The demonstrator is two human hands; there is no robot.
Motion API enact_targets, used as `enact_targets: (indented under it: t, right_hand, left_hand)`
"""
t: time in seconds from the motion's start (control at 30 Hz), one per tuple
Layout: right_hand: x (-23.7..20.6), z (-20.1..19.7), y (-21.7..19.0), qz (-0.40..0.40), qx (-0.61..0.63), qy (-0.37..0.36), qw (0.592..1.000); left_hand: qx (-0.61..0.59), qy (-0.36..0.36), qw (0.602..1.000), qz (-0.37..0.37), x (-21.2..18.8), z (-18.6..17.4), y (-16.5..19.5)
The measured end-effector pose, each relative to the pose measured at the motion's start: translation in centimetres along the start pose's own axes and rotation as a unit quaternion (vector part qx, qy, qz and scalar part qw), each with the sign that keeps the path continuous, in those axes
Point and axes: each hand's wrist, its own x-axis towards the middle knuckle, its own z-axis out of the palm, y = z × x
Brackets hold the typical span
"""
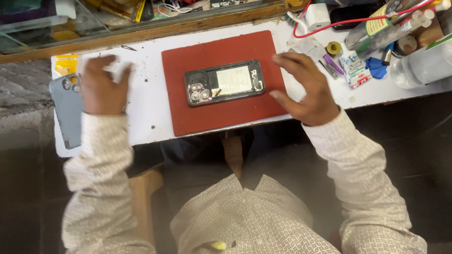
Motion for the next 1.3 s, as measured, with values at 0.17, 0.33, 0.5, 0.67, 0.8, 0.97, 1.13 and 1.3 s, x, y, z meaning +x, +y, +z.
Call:
enact_targets:
  t: [0.17, 0.33, 0.5, 0.67, 0.8, 0.97, 1.13, 1.3]
  right_hand:
    - [1.5, 3.4, 3.1, 0.022, 0.01, -0.086, 0.996]
    - [1.7, 5.8, 4.5, 0.01, -0.018, -0.095, 0.995]
    - [1.8, 6.1, 4.6, 0.011, -0.037, -0.11, 0.993]
    - [1.9, 6.1, 4.3, 0.007, -0.042, -0.113, 0.993]
    - [1.8, 5.8, 4.0, 0.029, 0.03, -0.085, 0.995]
    - [1.5, 5.9, 4.0, 0.015, 0.023, -0.062, 0.998]
    - [1.2, 5.9, 4.2, 0.005, 0.024, -0.044, 0.999]
    - [1.0, 6.0, 4.0, -0.001, -0.033, -0.01, 0.999]
  left_hand:
    - [-0.133, -0.1, 0.98, 0.107, -4.5, 3.2, 5.9]
    - [-0.093, -0.125, 0.981, 0.112, -5.2, 3.5, 7.8]
    - [-0.074, -0.138, 0.978, 0.137, -5.0, 3.6, 7.8]
    - [-0.056, -0.16, 0.972, 0.162, -4.4, 4.5, 8.7]
    - [-0.165, -0.167, 0.962, 0.137, -3.9, 4.6, 9.5]
    - [-0.379, -0.191, 0.904, 0.06, -3.6, 5.2, 9.8]
    - [-0.678, -0.191, 0.706, -0.079, -2.8, 5.9, 9.2]
    - [-0.514, -0.16, 0.836, -0.106, -2.7, 7.4, 10.8]
